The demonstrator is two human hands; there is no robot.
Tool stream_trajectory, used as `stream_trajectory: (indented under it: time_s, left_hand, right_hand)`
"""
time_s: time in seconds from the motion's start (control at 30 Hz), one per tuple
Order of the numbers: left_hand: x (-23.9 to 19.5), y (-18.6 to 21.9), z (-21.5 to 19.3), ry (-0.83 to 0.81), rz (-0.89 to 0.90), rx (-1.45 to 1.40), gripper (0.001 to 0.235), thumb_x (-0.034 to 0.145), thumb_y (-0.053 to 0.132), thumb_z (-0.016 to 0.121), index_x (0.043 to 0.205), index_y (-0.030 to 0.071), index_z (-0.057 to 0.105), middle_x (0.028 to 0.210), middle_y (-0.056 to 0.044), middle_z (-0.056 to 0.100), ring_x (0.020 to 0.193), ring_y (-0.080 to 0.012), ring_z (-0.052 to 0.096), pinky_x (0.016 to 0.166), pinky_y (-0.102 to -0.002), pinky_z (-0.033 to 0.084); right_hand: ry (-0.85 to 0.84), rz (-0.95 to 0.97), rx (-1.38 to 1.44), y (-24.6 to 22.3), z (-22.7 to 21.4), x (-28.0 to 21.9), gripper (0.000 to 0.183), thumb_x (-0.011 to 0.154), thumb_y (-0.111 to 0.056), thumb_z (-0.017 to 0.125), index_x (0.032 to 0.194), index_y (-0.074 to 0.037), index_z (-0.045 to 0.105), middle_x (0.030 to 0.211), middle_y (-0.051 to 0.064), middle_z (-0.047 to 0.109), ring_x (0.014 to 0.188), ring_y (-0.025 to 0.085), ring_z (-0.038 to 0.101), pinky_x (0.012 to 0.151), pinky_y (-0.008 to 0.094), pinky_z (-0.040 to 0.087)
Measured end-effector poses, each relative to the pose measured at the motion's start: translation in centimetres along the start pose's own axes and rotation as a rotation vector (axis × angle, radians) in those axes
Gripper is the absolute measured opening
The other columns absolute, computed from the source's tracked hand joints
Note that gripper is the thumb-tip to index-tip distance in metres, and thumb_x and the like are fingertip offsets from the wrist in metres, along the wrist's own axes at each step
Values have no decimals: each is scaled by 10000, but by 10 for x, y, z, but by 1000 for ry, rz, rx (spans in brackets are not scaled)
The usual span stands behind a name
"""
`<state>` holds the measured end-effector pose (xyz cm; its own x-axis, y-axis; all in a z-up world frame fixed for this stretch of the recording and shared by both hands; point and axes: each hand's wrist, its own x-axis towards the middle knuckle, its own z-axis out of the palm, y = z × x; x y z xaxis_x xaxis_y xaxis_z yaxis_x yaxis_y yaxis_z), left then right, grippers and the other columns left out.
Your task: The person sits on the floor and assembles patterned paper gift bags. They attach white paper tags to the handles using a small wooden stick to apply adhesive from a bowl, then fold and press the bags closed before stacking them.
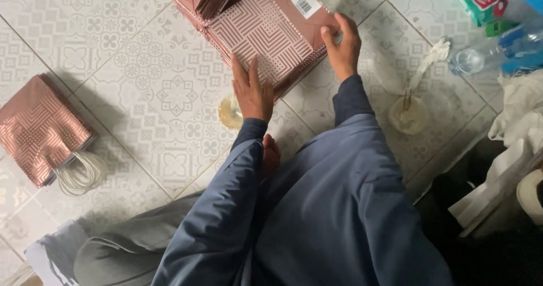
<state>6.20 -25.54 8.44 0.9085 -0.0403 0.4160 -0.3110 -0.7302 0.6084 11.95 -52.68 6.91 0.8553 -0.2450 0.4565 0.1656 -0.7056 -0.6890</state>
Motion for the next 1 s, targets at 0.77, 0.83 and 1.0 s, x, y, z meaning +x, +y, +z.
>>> stream_trajectory:
  time_s: [0.77,0.83,1.0]
  left_hand:
    - [-7,-4,0,-192,-68,107,720,1095,287,536,1677,281,112,1742,-142,-81,1634,-342,-2,1232,-675,215]
    - [-11,-2,-2,-181,-66,100,719,1101,285,528,1679,281,101,1744,-143,-81,1636,-342,1,1235,-672,220]
    - [-10,-1,-2,-184,-74,105,695,1110,296,491,1680,271,94,1742,-152,-85,1634,-347,-6,1246,-662,204]
  right_hand:
    - [159,41,-62,4,14,-8,345,1085,-275,574,1335,-48,643,1188,137,572,1027,332,623,854,558,569]
    - [149,26,-63,-2,9,-10,317,1087,-257,590,1343,-74,627,1225,138,562,1075,352,607,914,601,566]
    - [224,-121,-112,-8,6,-4,227,1017,-151,704,1210,-30,715,1198,124,534,1030,334,603,849,530,556]
